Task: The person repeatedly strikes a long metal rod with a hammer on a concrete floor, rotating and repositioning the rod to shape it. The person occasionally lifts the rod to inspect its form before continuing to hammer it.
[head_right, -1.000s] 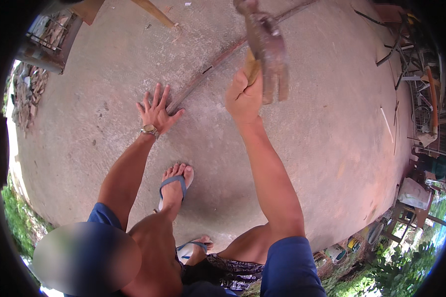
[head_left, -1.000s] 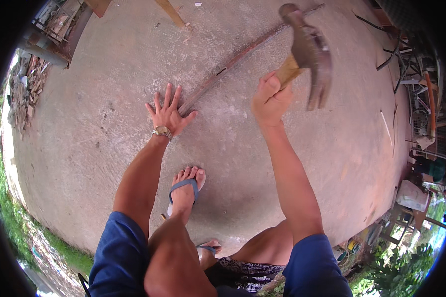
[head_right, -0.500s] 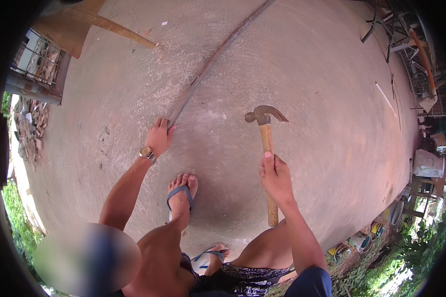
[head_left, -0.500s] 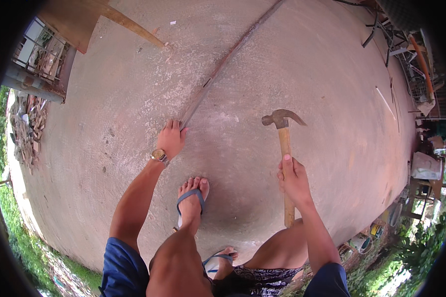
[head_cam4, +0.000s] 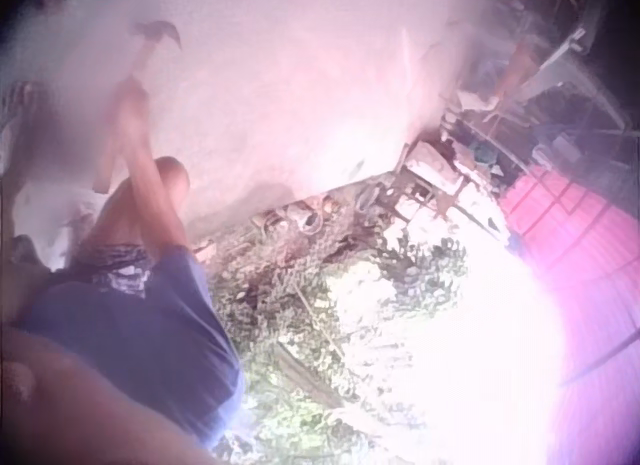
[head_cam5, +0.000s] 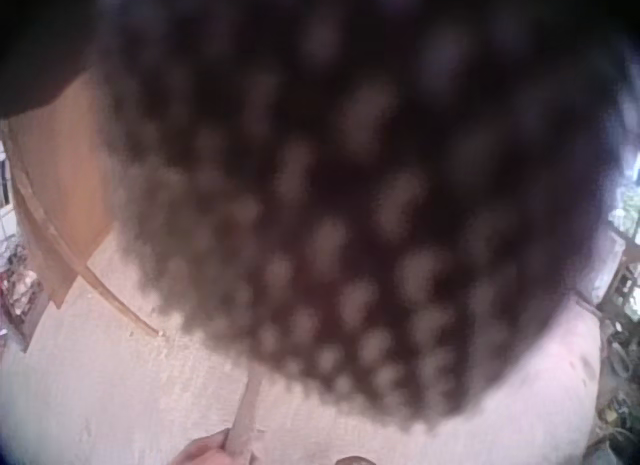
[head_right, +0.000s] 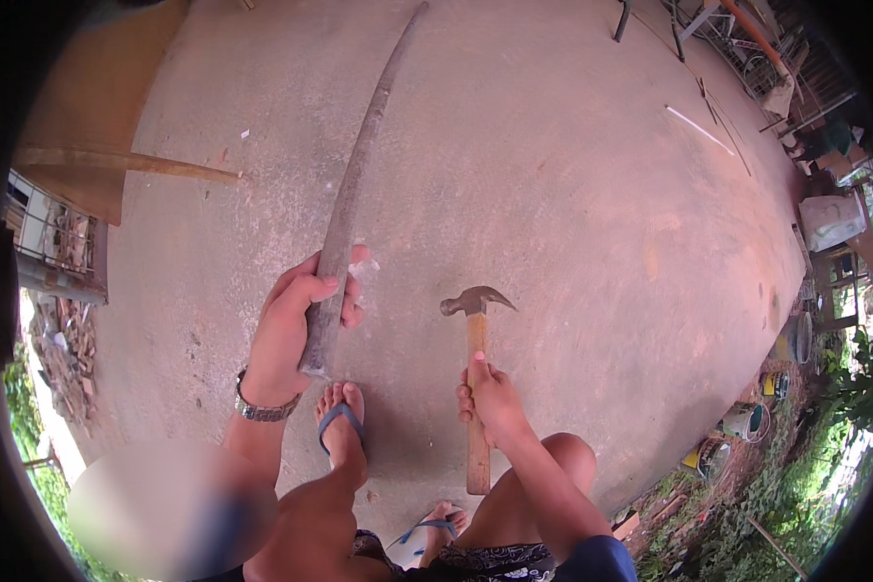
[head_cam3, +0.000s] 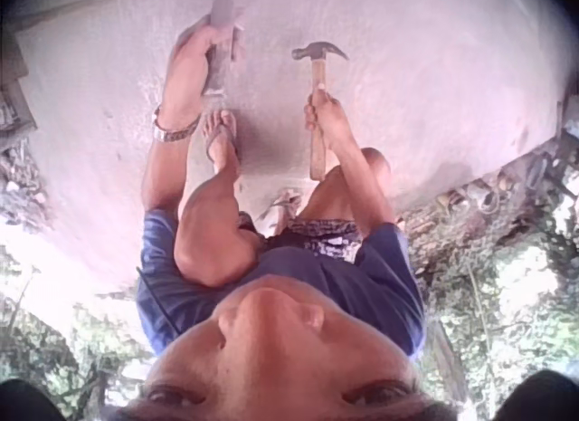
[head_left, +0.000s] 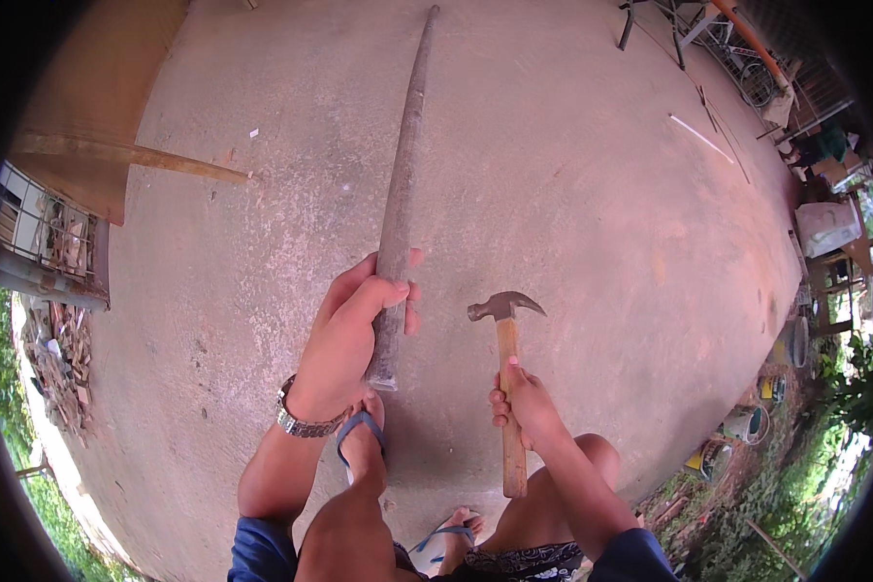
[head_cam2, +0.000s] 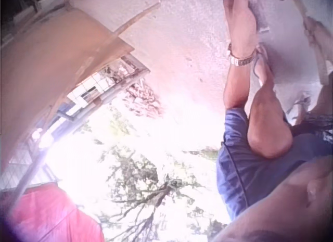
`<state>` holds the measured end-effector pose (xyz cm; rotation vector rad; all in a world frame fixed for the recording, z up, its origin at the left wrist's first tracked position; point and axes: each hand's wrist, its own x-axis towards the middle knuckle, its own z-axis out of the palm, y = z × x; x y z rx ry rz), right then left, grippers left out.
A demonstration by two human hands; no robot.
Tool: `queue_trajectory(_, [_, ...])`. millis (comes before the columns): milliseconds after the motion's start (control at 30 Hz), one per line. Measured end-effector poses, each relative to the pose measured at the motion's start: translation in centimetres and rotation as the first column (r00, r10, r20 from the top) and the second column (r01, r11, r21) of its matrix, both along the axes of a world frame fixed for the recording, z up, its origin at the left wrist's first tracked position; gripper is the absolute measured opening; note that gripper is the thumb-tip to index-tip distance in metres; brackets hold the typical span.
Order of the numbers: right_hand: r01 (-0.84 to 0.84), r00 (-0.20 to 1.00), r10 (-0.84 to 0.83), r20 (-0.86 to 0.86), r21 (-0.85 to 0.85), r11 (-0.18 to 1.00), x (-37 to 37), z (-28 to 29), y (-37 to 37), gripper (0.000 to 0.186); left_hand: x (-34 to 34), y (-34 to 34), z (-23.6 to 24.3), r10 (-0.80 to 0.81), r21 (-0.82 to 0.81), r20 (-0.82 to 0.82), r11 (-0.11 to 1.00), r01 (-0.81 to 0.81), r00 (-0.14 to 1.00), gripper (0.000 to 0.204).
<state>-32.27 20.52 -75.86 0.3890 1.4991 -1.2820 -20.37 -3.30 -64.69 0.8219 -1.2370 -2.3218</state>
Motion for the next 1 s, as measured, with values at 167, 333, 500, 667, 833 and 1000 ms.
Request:
queue_trajectory(167, [0.032,0.999,-0.032,-0.001,-0.002,0.999,0.7,0.4,0.6,0.042,-3.4,0.5,6.0,-0.121,0.091,-0.378,0.982,0.167,0.918,0.031])
queue_trajectory(333, [-0.008,1.000,0.007,-0.014,-0.063,0.998,1.3,1.3,1.4,0.044,-6.5,0.8,9.7,-0.146,0.112,-0.642,0.954,0.280,0.753,0.036])
queue_trajectory(500, [-0.021,1.000,0.019,-0.019,-0.085,0.996,2.0,2.5,2.0,0.044,-8.1,1.7,10.7,-0.167,0.123,-0.654,0.939,0.322,0.737,0.033])
queue_trajectory(667, [-0.028,0.998,0.025,-0.054,-0.062,0.998,2.4,2.6,2.8,0.045,-8.6,2.8,9.9,-0.165,0.058,-0.568,0.969,0.239,0.806,0.028])
queue_trajectory(833, [-0.007,1.000,0.005,-0.029,-0.083,0.997,2.3,2.6,3.2,0.045,-9.0,3.8,9.8,-0.172,-0.020,-0.513,0.982,0.189,0.841,0.023])
queue_trajectory(1000, [-0.009,0.999,0.005,-0.042,-0.102,0.995,2.5,3.1,2.9,0.046,-8.6,4.9,9.8,-0.068,-0.140,-0.341,0.990,0.021,0.938,0.019])
